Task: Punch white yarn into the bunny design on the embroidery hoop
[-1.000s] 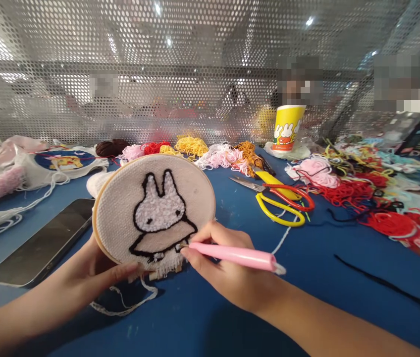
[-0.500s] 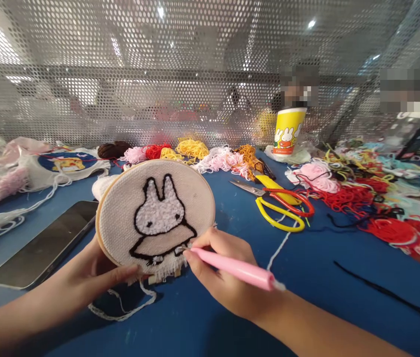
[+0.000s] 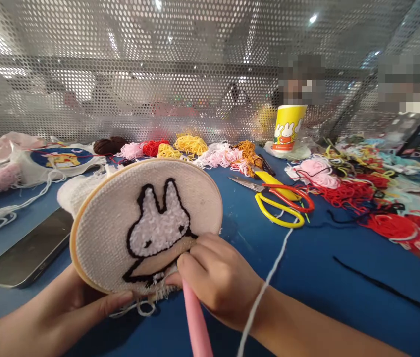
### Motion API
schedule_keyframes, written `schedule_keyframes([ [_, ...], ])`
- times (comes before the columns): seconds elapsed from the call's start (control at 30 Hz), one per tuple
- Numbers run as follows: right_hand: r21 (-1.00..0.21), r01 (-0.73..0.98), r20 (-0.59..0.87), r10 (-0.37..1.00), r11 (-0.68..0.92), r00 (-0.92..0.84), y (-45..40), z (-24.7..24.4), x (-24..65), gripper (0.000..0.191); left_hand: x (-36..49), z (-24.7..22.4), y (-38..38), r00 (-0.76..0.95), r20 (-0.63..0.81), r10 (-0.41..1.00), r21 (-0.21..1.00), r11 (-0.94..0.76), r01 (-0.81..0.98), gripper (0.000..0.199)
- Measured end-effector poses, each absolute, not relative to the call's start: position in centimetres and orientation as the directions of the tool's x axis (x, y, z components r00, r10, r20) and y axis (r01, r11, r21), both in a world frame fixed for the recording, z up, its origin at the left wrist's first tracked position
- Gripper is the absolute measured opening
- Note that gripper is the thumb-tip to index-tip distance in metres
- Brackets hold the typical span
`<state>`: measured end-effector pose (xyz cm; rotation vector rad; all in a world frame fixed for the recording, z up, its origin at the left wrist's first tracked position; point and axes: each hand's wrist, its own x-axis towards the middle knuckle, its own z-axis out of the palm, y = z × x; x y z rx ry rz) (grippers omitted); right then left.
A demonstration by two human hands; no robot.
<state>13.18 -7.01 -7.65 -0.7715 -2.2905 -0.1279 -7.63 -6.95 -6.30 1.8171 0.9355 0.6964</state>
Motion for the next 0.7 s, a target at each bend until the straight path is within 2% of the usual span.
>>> schedule_keyframes([
  [0.23,-0.224,0.53,0.589,0.546,0.818,-0.596,-7.0,-7.9,13.7,0.014,-7.6,-6.2,-6.8,0.509,0.051,0.859,0.905,-0.256,0.341,0.028],
  [0.43,-0.324,0.531,0.524,0.616,0.783,-0.588,-7.3,-7.6,13.6,0.022,-7.8,-6.3,-5.9,0.47,-0.015,0.882,0.954,-0.127,0.27,0.043],
  [0.57,-0.292,0.524,0.581,0.584,0.8,-0.567,-7.2,-7.6,13.3,0.016,-7.8,-6.1,-5.4,0.448,-0.054,0.893,0.978,-0.043,0.204,0.054],
  [0.7,-0.35,0.559,0.652,0.624,0.752,-0.431,-7.3,-7.4,13.2,0.007,-7.6,-5.8,-5.2,0.484,-0.094,0.87,0.991,0.034,0.131,0.061],
])
